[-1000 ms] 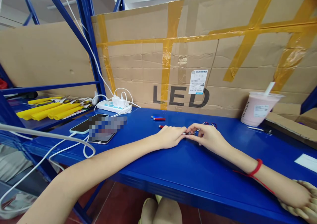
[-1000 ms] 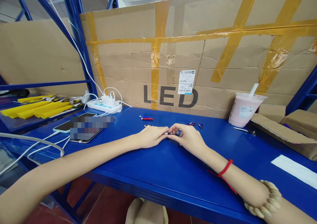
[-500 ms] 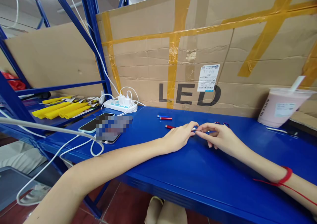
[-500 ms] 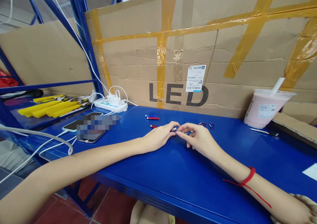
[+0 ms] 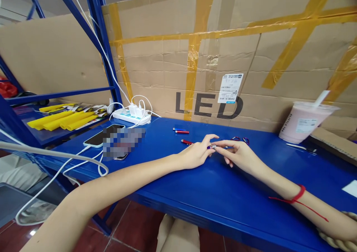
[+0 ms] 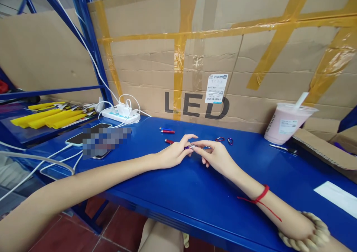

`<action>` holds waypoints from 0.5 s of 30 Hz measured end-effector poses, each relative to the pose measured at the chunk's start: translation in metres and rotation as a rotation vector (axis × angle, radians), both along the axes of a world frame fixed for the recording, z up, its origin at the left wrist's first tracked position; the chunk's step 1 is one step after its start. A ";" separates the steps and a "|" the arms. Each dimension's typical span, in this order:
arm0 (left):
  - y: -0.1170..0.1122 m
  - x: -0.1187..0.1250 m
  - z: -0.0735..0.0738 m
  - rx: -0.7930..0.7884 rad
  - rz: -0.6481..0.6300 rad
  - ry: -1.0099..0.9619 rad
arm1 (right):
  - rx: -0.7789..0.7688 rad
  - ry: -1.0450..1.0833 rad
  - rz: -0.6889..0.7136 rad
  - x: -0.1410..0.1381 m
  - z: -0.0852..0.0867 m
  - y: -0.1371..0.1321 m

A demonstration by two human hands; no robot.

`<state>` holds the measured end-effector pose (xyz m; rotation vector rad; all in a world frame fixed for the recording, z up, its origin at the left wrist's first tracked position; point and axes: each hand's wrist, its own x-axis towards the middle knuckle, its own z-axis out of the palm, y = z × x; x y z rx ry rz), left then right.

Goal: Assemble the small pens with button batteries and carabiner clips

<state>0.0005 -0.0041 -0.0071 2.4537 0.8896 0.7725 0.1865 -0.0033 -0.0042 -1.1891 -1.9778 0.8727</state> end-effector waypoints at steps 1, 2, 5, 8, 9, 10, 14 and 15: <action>0.000 0.000 0.000 -0.002 0.002 0.002 | 0.050 -0.003 0.003 0.000 -0.001 0.000; 0.000 0.000 -0.001 -0.003 0.005 0.007 | 0.105 -0.005 0.003 0.000 -0.002 0.000; -0.001 0.002 -0.002 -0.001 0.015 0.021 | 0.244 -0.024 -0.005 -0.001 -0.001 -0.001; -0.003 0.002 -0.005 0.035 0.029 0.050 | 0.315 -0.052 -0.010 -0.002 0.001 -0.002; -0.003 0.001 -0.005 0.067 0.041 0.067 | 0.335 -0.061 -0.012 -0.002 0.001 -0.002; -0.003 0.000 -0.005 0.111 0.058 0.088 | 0.353 -0.073 -0.015 -0.002 0.001 -0.001; -0.002 -0.002 0.007 0.397 0.142 0.212 | 0.429 -0.113 -0.061 0.001 0.001 0.002; -0.005 -0.001 0.012 0.472 0.158 0.259 | 0.445 -0.120 -0.074 0.002 0.001 0.003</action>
